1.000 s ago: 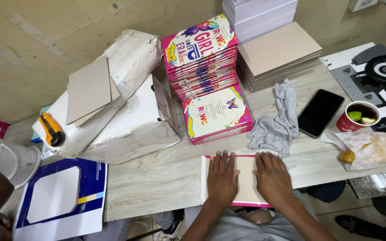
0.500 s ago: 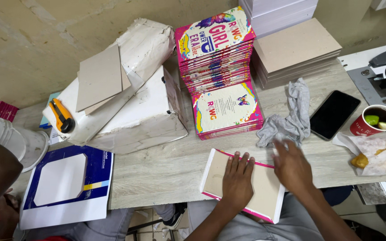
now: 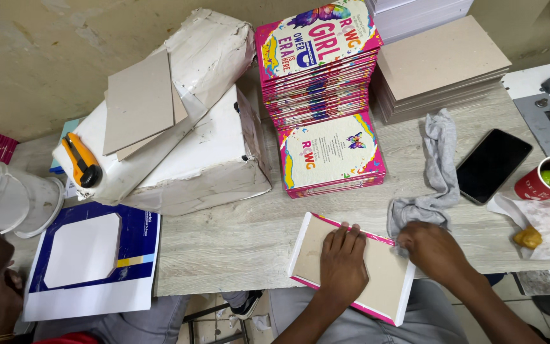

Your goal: The person applies glue to the spine of a book cover using a brush, then places a book block inside and presses it closed. They repeat this process, stacking the finished books on the table.

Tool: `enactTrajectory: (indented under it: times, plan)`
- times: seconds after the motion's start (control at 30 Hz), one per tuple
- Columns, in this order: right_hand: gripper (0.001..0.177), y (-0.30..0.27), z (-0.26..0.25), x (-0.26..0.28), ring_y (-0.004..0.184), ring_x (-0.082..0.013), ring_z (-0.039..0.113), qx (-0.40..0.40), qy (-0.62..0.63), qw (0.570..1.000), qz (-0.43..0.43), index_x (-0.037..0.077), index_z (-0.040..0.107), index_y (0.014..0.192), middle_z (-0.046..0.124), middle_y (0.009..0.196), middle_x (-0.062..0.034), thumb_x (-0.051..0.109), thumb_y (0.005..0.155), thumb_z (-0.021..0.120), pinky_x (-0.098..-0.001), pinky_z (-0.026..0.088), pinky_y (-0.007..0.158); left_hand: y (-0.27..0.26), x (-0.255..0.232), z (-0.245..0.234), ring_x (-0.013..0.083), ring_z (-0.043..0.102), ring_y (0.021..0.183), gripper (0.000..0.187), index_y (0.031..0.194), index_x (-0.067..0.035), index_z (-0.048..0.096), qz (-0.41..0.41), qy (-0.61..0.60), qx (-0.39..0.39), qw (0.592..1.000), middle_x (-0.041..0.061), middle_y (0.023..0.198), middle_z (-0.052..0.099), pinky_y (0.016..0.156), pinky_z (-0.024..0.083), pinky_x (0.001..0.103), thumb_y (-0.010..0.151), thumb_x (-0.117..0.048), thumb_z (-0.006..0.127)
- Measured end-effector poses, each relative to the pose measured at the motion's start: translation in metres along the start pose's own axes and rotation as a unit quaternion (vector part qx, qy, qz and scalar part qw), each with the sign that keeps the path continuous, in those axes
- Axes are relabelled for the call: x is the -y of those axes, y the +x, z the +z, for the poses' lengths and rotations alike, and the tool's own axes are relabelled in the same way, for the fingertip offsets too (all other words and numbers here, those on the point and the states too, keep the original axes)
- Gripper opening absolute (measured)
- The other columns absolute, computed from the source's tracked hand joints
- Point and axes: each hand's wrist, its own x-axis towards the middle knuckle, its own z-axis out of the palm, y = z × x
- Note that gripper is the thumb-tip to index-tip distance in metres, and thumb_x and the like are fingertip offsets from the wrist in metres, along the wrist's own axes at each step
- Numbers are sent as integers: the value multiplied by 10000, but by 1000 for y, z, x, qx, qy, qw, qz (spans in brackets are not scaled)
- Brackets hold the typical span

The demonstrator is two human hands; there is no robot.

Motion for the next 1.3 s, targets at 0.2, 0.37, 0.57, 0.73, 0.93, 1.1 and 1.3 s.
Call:
enactTrajectory:
  times: [0.2,0.37,0.57,0.73,0.93,1.1,1.3]
  plan:
    - [212,37,15,63,796,-245,688,-66,53,990,-109,177,714,742,733,844,4,159,920,600,-421,489,660,-2,-1,-1,430,605,1262,545,1488,84,514,-44,-16,-2,999,279,1322,635,1037,453,504,960,-46,542]
    - [245,-12,4,17,963,-312,715,-53,-5,998,-22,174,711,876,722,978,-7,278,1039,561,-482,526,821,1,-4,-1,402,550,1369,629,1495,62,549,-44,32,42,998,225,1384,597,1027,438,505,887,-85,619]
    - [198,-24,7,16,958,-263,671,-39,-132,990,-29,152,632,807,617,909,-4,-32,804,560,-469,512,624,8,26,-23,543,233,1623,579,1497,-120,617,-14,1,84,996,353,1742,270,1308,194,628,1067,-496,524]
    - [113,-35,31,-1,970,-298,630,-89,-136,980,-112,153,624,934,593,999,-41,262,961,643,-464,555,792,3,48,-35,493,381,1571,838,1570,12,510,3,16,51,999,358,1669,406,1318,219,605,1048,-644,490]
    - [303,8,24,37,1151,-258,678,-42,-120,985,-119,130,743,1027,707,1054,-1,13,778,616,-462,616,747,9,45,-45,440,560,1361,664,1391,108,605,-18,13,12,1000,281,1400,639,1221,377,539,1021,-443,604]
    - [272,75,13,103,1002,-194,691,11,-74,975,-209,244,808,899,687,922,49,96,746,638,-402,583,730,10,51,-43,429,581,1309,627,1413,102,613,-40,-12,10,999,267,1367,659,1176,402,516,999,-369,581]
    - [133,101,13,123,866,-275,685,22,-87,970,-225,183,626,725,700,831,15,57,762,648,-464,512,654,7,57,-37,415,647,1240,425,1263,87,711,-47,-14,-40,998,245,1268,692,1085,469,486,936,-158,590]
